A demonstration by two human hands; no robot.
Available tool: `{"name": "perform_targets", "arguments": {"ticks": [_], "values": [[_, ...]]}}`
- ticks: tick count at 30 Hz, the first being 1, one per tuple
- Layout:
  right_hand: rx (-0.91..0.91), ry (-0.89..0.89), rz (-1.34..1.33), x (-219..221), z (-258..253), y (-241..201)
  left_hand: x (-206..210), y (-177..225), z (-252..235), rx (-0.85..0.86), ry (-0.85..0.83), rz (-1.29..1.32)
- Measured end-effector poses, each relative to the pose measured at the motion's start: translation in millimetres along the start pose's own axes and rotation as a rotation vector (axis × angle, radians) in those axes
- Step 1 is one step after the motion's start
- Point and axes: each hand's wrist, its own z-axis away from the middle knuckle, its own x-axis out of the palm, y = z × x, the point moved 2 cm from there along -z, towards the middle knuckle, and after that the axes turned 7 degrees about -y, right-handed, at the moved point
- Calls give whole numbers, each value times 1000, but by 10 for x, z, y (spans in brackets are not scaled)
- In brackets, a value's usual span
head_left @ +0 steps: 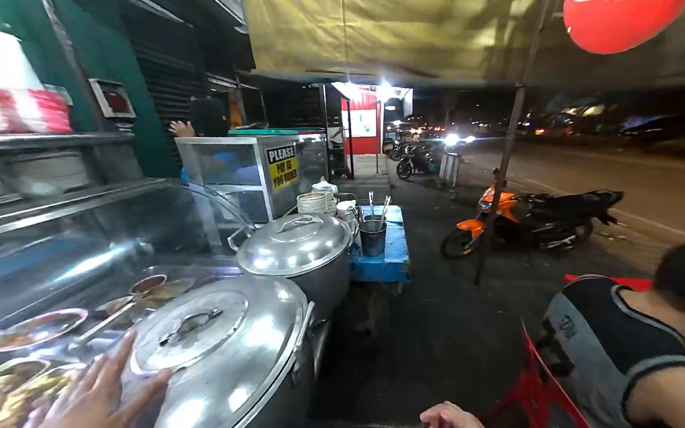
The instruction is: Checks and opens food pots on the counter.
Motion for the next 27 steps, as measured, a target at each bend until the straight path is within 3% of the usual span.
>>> {"name": "perform_targets", "arguments": {"ticks": [3,7,14,18,21,27], "values": [[28,12,30,-122,-303,-119,-306,207,-40,96,75,88],[-23,63,14,-166,-818,-299,-346,238,-400,199,-8,109],[-224,-96,-11,74,-1645,-495,2,253,-809,41,-170,-49],[-438,-42,58,137,-2073,-799,-10,279,-811,78,-109,-35],[-662,-24,77,246,-2362,-1023,6,309,-769,123,33,-49],[-976,-228,88,543,-2759,-1195,53,481,-715,120,145,-337]]}}
